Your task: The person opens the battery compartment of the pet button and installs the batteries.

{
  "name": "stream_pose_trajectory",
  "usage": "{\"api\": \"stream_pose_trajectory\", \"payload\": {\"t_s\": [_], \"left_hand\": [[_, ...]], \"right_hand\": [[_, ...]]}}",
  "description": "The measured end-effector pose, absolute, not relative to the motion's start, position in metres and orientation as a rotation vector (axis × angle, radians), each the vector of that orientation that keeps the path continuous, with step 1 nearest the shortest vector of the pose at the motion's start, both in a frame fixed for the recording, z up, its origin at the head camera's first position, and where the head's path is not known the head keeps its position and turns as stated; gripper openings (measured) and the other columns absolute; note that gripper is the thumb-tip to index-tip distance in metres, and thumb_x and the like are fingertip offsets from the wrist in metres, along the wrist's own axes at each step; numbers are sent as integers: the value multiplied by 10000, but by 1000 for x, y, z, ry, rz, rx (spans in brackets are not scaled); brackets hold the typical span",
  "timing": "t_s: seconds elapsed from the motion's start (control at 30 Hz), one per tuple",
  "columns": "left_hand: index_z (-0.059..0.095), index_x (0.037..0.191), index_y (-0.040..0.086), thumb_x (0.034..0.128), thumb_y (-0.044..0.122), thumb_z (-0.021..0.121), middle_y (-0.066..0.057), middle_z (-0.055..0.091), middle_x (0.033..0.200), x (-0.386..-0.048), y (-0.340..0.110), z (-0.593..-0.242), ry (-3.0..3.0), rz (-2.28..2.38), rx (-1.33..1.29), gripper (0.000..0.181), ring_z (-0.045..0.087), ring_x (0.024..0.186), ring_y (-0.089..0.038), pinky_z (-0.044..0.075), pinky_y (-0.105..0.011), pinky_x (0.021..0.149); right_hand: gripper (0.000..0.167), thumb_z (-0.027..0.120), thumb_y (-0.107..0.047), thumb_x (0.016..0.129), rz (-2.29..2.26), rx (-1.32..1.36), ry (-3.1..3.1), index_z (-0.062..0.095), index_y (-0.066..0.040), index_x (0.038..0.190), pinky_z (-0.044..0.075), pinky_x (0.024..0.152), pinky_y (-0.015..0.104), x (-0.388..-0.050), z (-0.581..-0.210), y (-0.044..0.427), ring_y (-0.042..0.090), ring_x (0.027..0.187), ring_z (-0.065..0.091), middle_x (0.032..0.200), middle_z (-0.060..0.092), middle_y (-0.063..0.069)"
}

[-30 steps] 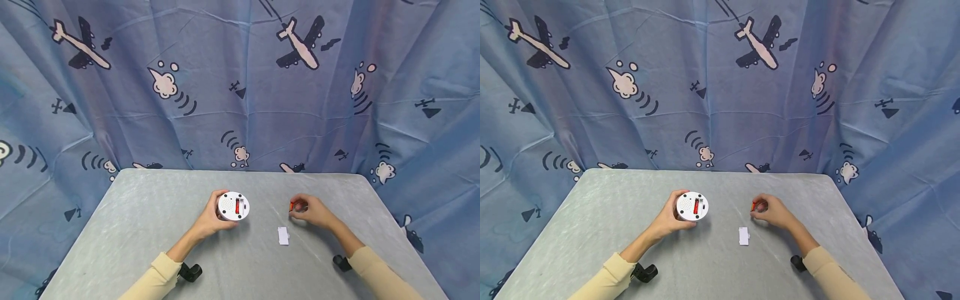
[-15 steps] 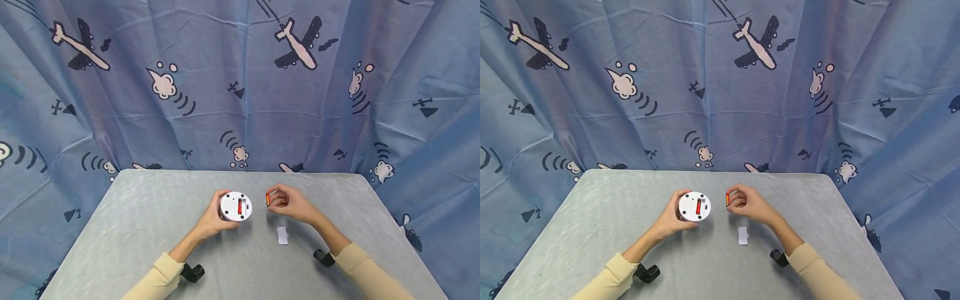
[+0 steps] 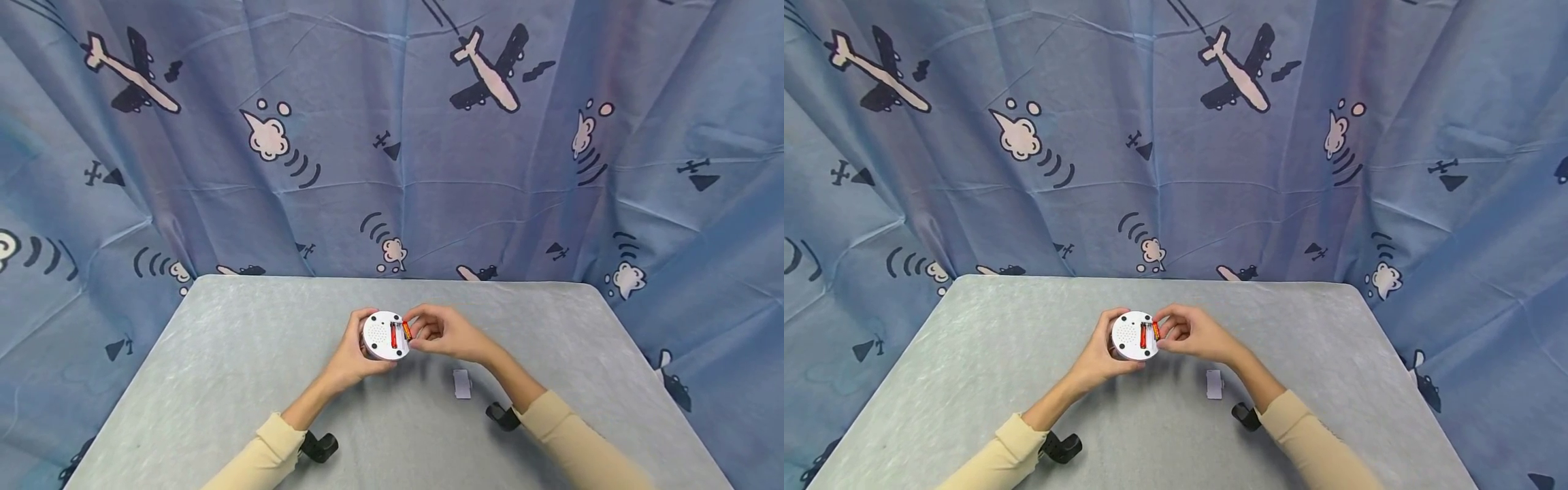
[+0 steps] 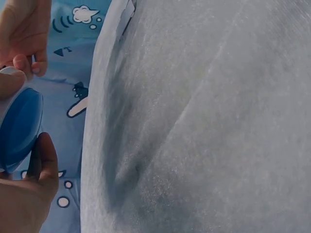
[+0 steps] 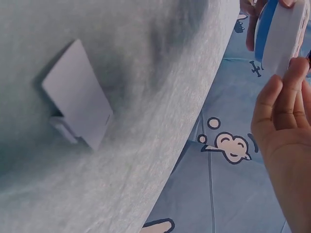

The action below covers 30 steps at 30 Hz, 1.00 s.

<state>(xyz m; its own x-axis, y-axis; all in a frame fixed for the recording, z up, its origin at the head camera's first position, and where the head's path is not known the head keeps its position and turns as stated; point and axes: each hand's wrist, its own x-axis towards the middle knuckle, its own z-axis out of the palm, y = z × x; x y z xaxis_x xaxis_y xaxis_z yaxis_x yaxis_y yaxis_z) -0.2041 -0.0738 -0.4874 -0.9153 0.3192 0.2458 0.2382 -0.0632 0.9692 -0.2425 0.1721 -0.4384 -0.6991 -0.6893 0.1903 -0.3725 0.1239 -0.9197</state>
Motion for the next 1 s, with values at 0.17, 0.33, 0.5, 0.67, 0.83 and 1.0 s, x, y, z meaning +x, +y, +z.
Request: {"api": "stream_pose_trajectory", "payload": {"t_s": [0.17, 0.33, 0.5, 0.67, 0.83, 1.0], "left_hand": [[297, 1458, 30, 713, -111, 849, -185, 489, 1400, -203, -74, -487, 2118, 2149, 638, 939, 483, 1237, -284, 458, -295, 990], [297, 1459, 31, 706, -122, 848, -181, 490, 1400, -202, -75, -487, 2125, 2149, 654, 945, 480, 1238, -276, 452, -285, 993], [295, 1463, 26, 701, -131, 843, -184, 496, 1401, -202, -74, -488, 2140, 2150, 655, 952, 473, 1246, -278, 435, -272, 997], [296, 1458, 25, 693, -127, 844, -184, 497, 1395, -201, -75, -488, 2150, 2149, 627, 953, 474, 1239, -275, 446, -278, 983], [306, 1436, 25, 676, -120, 862, -177, 519, 1370, -204, -75, -492, 2173, 2139, 615, 953, 478, 1222, -272, 420, -285, 1001], [296, 1435, 39, 665, -120, 865, -159, 517, 1375, -206, -75, -494, 2155, 2119, 625, 971, 467, 1233, -255, 358, -301, 1046]], "right_hand": [[382, 789, 35, 861, -1587, -1086, 2145, 626, 76, 1204, 527, 640, 262, -243, -440, 167, 180, 709, 590, 842, 637, 109], [372, 802, 54, 841, -1549, -1102, 2205, 653, 75, 1181, 494, 613, 249, -241, -442, 163, 151, 682, 555, 804, 604, 72], [355, 785, 104, 826, -1483, -1091, 2295, 660, 127, 1158, 490, 608, 285, -241, -445, 159, 166, 680, 552, 798, 607, 111], [356, 799, 91, 819, -1476, -1044, 2339, 680, 113, 1154, 497, 620, 288, -240, -448, 156, 157, 687, 559, 805, 614, 84], [392, 844, 7, 814, -1500, -1016, 2326, 678, 45, 1168, 504, 633, 249, -242, -450, 157, 155, 688, 567, 805, 614, 66], [548, 892, -41, 774, -1511, -940, 2311, 627, 12, 1251, 471, 581, 236, -245, -451, 157, 148, 644, 552, 884, 596, 130]]}}
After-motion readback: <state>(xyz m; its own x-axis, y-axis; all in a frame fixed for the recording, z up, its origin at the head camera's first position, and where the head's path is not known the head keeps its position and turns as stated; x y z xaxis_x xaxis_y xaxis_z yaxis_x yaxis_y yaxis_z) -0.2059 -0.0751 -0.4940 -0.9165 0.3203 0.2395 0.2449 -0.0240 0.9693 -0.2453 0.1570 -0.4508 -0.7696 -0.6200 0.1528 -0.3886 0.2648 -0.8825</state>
